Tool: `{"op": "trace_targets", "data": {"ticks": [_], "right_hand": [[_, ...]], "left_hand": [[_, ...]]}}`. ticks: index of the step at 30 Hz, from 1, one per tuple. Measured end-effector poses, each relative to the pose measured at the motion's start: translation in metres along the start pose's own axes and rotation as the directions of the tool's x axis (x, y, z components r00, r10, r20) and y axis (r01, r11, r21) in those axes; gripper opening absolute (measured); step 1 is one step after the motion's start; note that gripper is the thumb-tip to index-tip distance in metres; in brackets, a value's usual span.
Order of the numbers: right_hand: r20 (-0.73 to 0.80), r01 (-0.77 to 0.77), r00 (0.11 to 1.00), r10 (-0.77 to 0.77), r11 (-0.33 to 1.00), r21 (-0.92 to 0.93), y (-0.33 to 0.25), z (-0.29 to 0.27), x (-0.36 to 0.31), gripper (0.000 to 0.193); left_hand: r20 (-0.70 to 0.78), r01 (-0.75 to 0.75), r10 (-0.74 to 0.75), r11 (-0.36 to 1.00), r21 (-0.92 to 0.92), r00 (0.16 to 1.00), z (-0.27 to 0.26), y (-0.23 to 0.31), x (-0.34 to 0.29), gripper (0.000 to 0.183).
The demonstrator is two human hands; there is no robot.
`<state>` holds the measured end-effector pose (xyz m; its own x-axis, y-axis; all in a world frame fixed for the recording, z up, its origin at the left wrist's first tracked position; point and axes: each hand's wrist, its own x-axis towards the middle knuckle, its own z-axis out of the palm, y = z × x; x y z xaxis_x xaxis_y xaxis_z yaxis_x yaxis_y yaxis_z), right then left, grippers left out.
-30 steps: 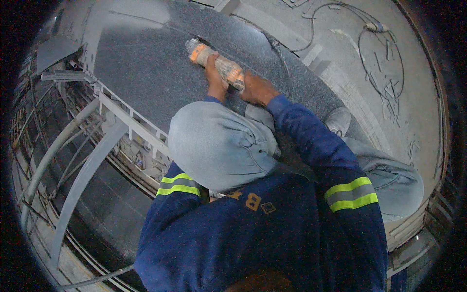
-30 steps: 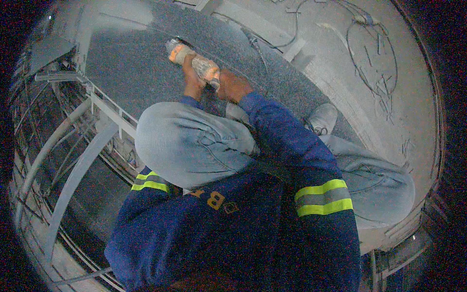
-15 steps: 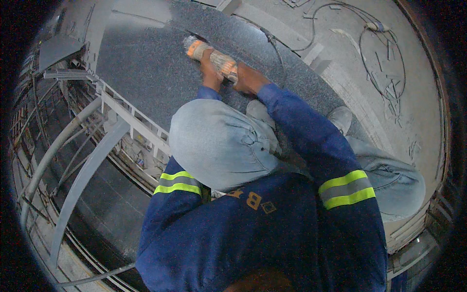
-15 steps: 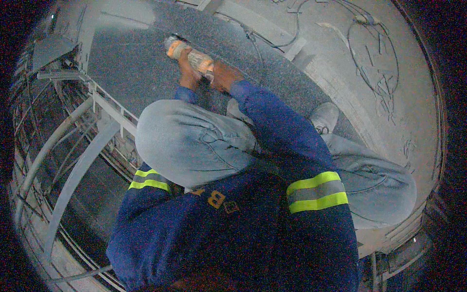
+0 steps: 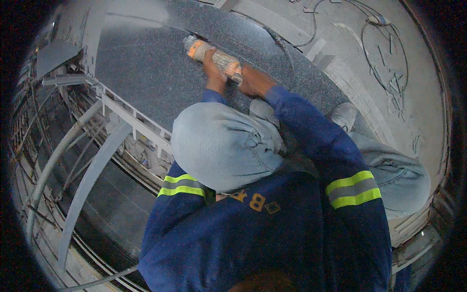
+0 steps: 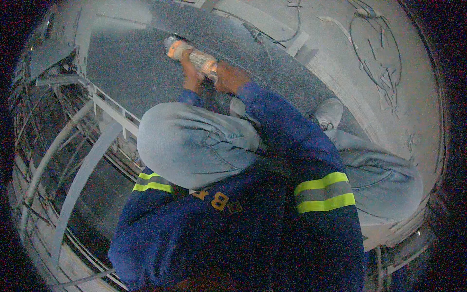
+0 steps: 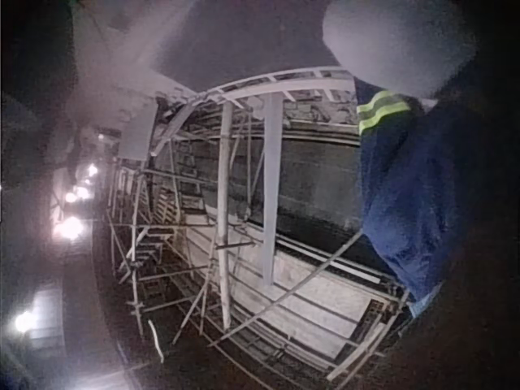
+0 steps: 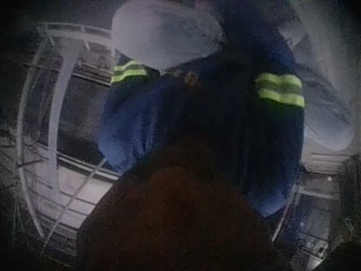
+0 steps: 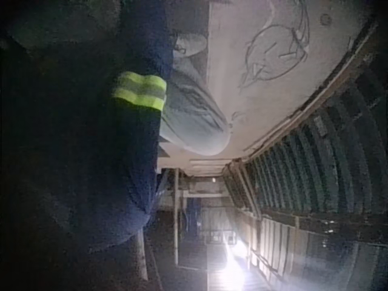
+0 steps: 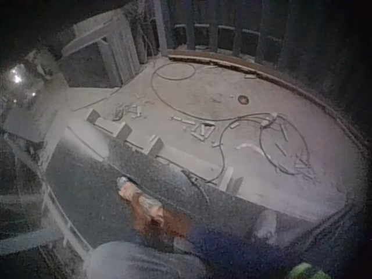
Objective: The person kneels on the floor and uses an orange power tool to grind a dark flat surface. The tool is moved back and forth across the surface, generating dust. The person continues the grinding motion throughout the clip.
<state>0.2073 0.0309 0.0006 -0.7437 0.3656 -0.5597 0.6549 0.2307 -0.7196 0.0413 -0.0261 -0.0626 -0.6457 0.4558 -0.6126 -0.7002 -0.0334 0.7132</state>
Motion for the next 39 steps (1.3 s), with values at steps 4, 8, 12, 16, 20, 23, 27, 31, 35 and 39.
{"op": "trace_targets", "data": {"ticks": [4,8,12,16,20,23,27,31,35,39], "right_hand": [[-0.044,0.05,0.998,-0.05,0.999,-0.012,-0.009,-0.001,0.011,0.054],[-0.004,0.117,0.993,-0.117,0.993,-0.02,-0.011,-0.01,0.005,0.054],[0.002,-0.001,1.0,0.001,1.0,-0.007,0.002,-0.002,-0.006,0.058],[-0.004,0.031,0.999,-0.032,0.997,-0.076,-0.002,-0.008,-0.023,0.055],[0.014,0.042,0.999,-0.041,0.996,-0.082,-0.002,-0.008,-0.021,0.053],[-0.025,0.075,0.997,-0.077,0.995,-0.061,0.008,0.005,-0.002,0.051],[0.033,0.095,0.995,-0.094,0.995,-0.015,0.001,0.001,0.019,0.051],[0.026,0.126,0.992,-0.125,0.989,-0.072,-0.017,-0.021,0.001,0.051],[-0.04,0.086,0.995,-0.088,0.995,-0.057,0.003,-0.005,-0.011,0.05],[-0.069,0.081,0.994,-0.087,0.993,-0.091,0.005,-0.003,-0.024,0.049]], "left_hand": [[0.032,0.043,-0.043,0.999,0.023,0.999,-0.014,0.006,0.026,0.036],[0.045,0.082,-0.082,0.997,0.001,0.996,-0.004,0.01,0.014,0.034],[0.021,0.038,-0.038,0.999,0.015,0.999,0.01,0.006,-0.016,0.034],[0.002,0.075,-0.075,0.997,-0.001,0.997,0.007,0.001,-0.021,0.033],[-0.015,0.04,-0.04,0.999,0.002,0.999,0.002,-0.003,-0.012,0.032],[0.045,-0.024,0.023,1.0,0.015,0.999,0.005,0.002,-0.011,0.033],[0.06,0.003,-0.004,1.0,0.028,0.998,-0.001,0.011,0.008,0.032],[0.056,0.029,-0.029,1.0,0.003,0.998,0.0,0.009,0.008,0.032],[0.008,0.022,-0.022,1.0,-0.006,1.0,0.012,0.006,-0.018,0.035],[0.001,0.019,-0.019,1.0,0.008,1.0,0.002,-0.005,-0.02,0.035]]}}
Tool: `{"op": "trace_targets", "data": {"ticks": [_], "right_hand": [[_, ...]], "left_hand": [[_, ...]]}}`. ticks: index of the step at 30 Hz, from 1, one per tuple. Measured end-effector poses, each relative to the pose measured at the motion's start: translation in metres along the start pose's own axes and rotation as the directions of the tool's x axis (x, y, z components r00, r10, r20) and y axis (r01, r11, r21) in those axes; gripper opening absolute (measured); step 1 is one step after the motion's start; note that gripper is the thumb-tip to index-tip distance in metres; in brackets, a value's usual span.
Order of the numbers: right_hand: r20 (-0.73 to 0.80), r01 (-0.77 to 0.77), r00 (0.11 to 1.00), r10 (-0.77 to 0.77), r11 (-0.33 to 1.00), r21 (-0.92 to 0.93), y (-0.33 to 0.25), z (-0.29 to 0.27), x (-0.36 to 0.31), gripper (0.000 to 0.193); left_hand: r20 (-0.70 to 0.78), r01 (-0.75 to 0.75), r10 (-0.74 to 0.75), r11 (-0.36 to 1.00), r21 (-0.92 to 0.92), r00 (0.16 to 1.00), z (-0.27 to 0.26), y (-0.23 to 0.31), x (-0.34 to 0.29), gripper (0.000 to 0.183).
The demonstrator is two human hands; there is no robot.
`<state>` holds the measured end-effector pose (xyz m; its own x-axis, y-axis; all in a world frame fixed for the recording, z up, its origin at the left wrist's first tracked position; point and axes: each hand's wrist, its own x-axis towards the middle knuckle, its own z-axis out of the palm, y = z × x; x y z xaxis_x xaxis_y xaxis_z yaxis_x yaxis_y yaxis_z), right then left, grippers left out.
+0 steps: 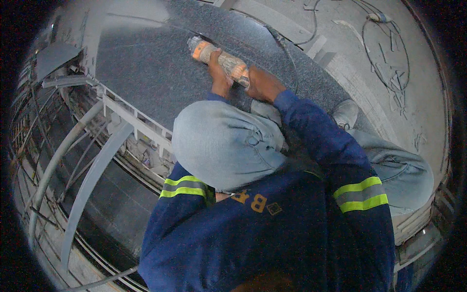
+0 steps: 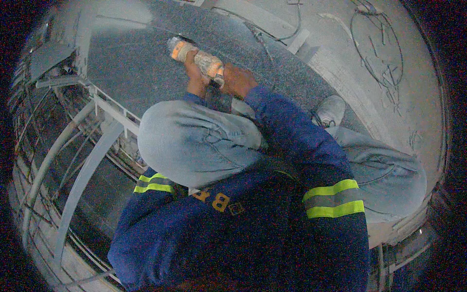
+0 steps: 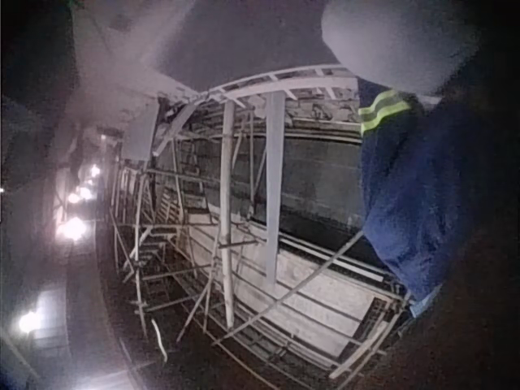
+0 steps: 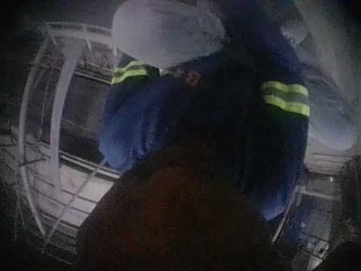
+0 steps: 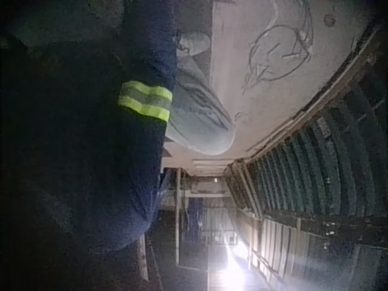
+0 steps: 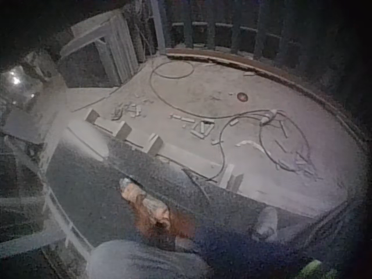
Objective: The person kneels on the floor and uses an orange power tool to grind a dark flat surface. The tool is moved back and forth across the surface, generating dust. The person continues the grinding motion throughout the clip.
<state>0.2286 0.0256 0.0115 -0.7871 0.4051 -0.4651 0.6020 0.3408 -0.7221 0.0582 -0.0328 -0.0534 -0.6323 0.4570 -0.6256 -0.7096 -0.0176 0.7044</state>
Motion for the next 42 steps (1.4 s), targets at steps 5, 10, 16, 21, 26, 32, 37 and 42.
{"op": "trace_targets", "data": {"ticks": [5,10,16,21,26,32,37,42], "right_hand": [[0.036,-0.028,0.999,0.027,0.999,0.03,-0.001,-0.002,0.007,0.048],[0.076,-0.068,0.995,0.064,0.997,0.048,-0.008,0.001,0.035,0.054],[0.001,0.019,1.0,-0.019,0.999,0.043,0.0,0.006,0.033,0.056],[-0.043,0.081,0.996,-0.079,0.996,0.029,0.006,0.002,-0.001,0.05],[0.031,0.011,0.999,-0.012,1.0,0.021,-0.005,-0.014,-0.008,0.048],[0.02,-0.017,1.0,0.016,0.997,0.076,0.013,0.018,0.038,0.05],[0.035,-0.037,0.999,0.034,0.997,0.072,-0.003,0.009,0.037,0.053],[0.085,-0.036,0.996,0.034,0.999,0.024,-0.009,-0.012,0.002,0.054]], "left_hand": [[0.018,-0.005,0.005,1.0,0.005,1.0,0.003,0.004,0.006,0.035],[0.051,0.036,-0.036,0.999,-0.002,0.998,0.0,0.017,0.022,0.033],[0.094,0.048,-0.047,0.999,-0.006,0.994,0.004,0.017,0.018,0.032],[0.041,0.038,-0.037,0.999,-0.028,0.998,0.006,0.003,-0.006,0.03],[-0.034,0.027,-0.029,0.998,-0.054,0.999,0.005,-0.003,-0.002,0.034],[0.043,-0.051,0.049,0.998,0.035,0.998,0.008,0.012,0.009,0.039],[0.021,0.0,-0.001,0.999,0.041,1.0,0.004,0.018,0.017,0.041],[0.006,0.03,-0.03,0.999,-0.02,1.0,0.009,0.008,-0.006,0.036]]}}
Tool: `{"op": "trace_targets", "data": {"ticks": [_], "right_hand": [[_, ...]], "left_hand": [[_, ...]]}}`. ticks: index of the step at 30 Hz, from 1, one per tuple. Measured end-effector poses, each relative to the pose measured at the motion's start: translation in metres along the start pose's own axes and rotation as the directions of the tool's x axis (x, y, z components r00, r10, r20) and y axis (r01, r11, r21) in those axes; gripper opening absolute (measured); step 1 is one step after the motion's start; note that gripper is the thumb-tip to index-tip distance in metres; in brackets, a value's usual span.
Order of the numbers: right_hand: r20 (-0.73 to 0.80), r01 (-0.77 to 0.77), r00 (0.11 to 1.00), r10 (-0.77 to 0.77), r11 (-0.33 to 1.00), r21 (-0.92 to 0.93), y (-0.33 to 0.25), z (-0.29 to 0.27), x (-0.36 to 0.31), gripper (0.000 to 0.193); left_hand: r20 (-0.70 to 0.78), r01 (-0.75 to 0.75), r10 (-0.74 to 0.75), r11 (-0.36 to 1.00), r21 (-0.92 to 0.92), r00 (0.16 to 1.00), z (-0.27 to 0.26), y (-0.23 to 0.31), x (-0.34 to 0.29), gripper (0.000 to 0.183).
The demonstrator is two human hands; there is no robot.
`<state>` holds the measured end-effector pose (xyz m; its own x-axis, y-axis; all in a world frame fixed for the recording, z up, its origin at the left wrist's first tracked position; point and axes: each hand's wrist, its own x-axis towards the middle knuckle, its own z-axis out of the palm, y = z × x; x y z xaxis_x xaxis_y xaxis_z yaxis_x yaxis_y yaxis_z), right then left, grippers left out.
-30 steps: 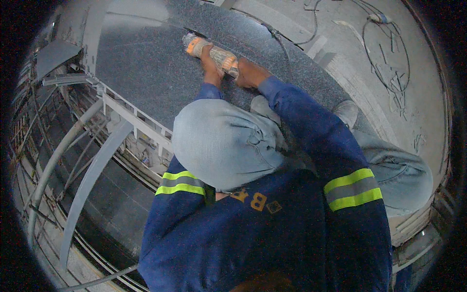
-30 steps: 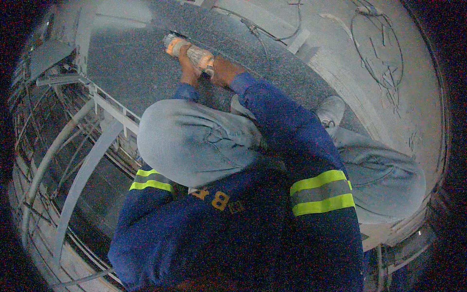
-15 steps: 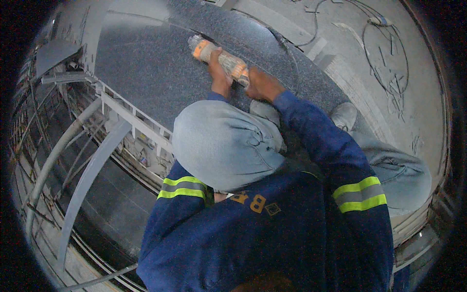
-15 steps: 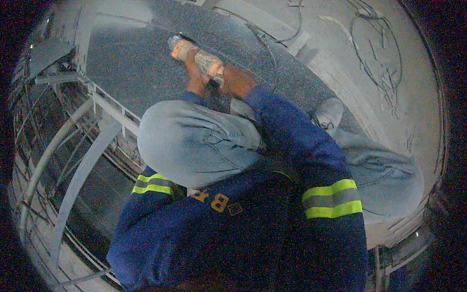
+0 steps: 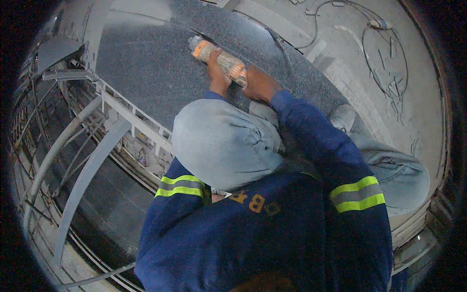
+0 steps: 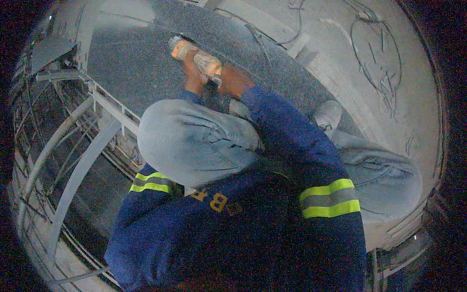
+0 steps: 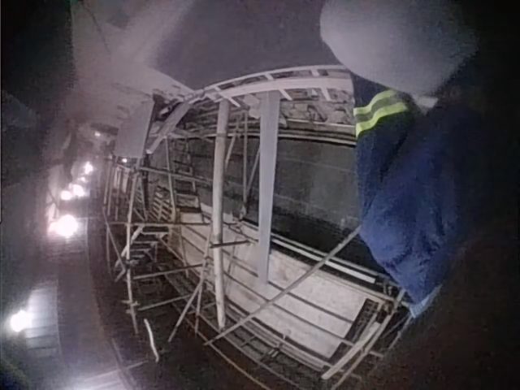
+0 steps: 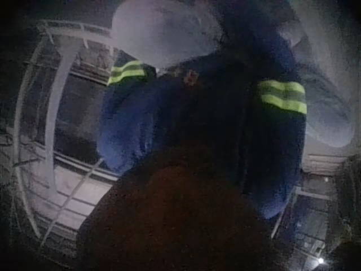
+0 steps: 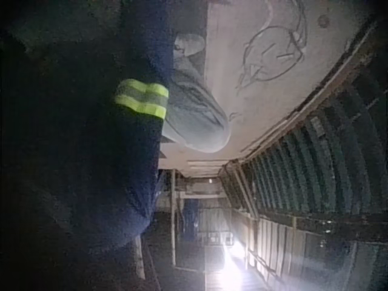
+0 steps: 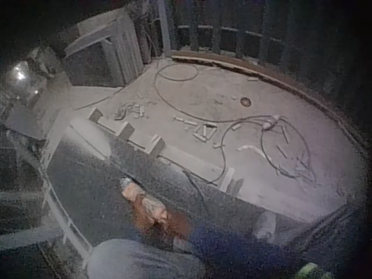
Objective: The person kneels on the floor and uses an orange power tool to grind a dark flat surface. The tool is moved back and forth across the surface, generating dust. The person continues the grinding motion throughout the clip.
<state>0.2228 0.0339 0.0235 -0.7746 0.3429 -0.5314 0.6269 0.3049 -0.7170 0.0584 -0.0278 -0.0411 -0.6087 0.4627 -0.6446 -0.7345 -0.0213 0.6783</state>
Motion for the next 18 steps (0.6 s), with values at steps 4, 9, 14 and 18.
{"op": "trace_targets", "data": {"ticks": [4,9,14,18], "right_hand": [[-0.037,-0.024,0.999,0.023,1.0,-0.02,0.013,0.009,-0.009,0.052],[-0.035,0.026,0.999,-0.025,0.999,0.034,0.018,0.013,-0.001,0.049],[-0.066,0.046,0.997,-0.044,0.999,0.025,0.017,0.022,0.032,0.051],[0.138,-0.109,0.987,0.087,0.98,0.164,-0.012,-0.009,0.029,0.055]], "left_hand": [[0.002,0.026,-0.026,1.0,-0.003,1.0,-0.003,-0.014,-0.004,0.033],[-0.015,0.014,-0.015,0.999,-0.043,1.0,-0.01,-0.016,0.009,0.033],[0.036,-0.007,0.006,0.999,0.04,0.999,-0.013,-0.003,0.03,0.033],[0.038,0.032,-0.033,0.999,0.031,0.999,-0.021,0.006,0.047,0.034]]}}
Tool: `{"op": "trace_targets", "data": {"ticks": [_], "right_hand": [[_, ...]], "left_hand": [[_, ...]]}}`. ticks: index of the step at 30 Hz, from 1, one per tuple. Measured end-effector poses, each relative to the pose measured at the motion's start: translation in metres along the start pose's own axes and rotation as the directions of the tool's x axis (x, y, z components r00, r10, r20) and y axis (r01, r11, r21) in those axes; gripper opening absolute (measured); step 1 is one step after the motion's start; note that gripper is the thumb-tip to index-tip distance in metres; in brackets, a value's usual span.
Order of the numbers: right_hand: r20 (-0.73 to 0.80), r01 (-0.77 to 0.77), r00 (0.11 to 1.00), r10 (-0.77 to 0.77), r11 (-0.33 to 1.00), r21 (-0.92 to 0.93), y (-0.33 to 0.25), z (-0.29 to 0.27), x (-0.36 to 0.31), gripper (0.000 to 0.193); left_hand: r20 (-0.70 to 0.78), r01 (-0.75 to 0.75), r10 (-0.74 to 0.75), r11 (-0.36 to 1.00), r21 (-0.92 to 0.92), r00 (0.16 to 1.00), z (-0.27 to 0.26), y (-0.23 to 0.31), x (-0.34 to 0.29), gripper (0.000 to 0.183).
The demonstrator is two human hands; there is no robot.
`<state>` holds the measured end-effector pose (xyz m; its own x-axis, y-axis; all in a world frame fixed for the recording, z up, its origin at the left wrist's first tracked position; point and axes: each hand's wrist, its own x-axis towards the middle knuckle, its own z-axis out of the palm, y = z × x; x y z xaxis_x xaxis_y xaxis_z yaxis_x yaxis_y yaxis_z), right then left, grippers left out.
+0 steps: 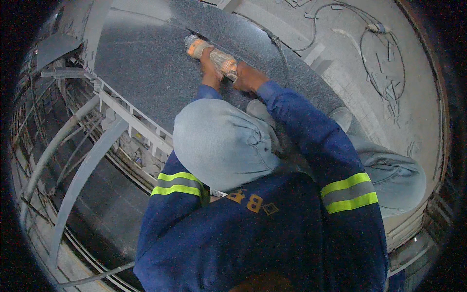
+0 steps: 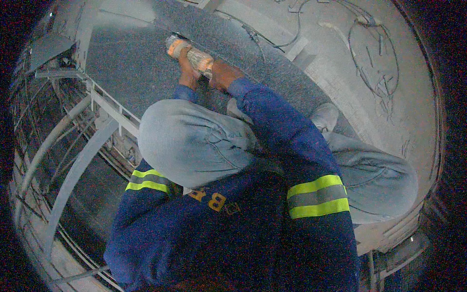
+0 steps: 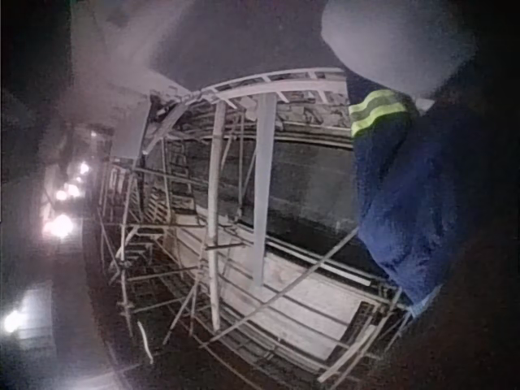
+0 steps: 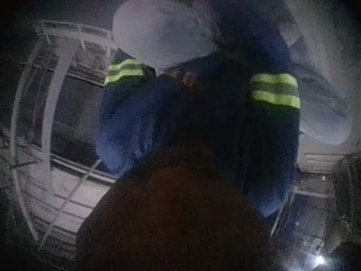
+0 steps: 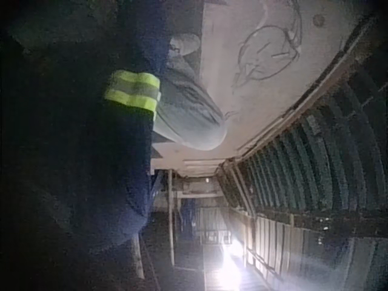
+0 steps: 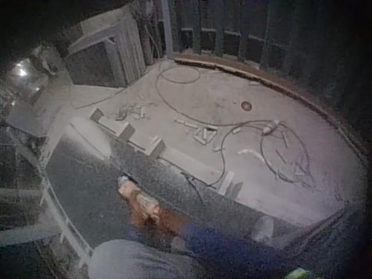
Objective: The person kneels on the floor and uses an orange power tool to grind a dark flat surface. The tool is moved back and forth across the surface, generating dust. The person continues the grinding motion throughout the clip.
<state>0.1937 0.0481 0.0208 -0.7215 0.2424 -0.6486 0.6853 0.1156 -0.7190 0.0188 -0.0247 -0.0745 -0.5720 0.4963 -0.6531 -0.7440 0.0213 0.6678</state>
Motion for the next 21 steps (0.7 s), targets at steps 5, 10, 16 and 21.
{"op": "trace_targets", "data": {"ticks": [5,10,16,21], "right_hand": [[-0.111,0.071,0.989,-0.097,0.974,-0.216,-0.008,-0.002,-0.03,0.058],[-0.128,0.041,0.99,-0.066,0.981,-0.191,0.012,0.005,-0.048,0.05],[-0.127,0.028,0.991,-0.05,0.984,-0.174,0.02,0.01,-0.038,0.053],[-0.101,0.11,0.986,-0.13,0.978,-0.179,0.005,0.005,-0.021,0.054]], "left_hand": [[-0.036,0.017,-0.017,1.0,-0.01,0.999,0.021,0.001,-0.035,0.033],[-0.026,0.022,-0.023,0.999,-0.034,0.999,0.03,-0.013,-0.06,0.034],[-0.011,0.051,-0.051,0.998,-0.039,0.999,0.029,-0.013,-0.053,0.032],[-0.026,0.012,-0.013,0.998,-0.054,1.0,0.014,-0.007,-0.026,0.033]]}}
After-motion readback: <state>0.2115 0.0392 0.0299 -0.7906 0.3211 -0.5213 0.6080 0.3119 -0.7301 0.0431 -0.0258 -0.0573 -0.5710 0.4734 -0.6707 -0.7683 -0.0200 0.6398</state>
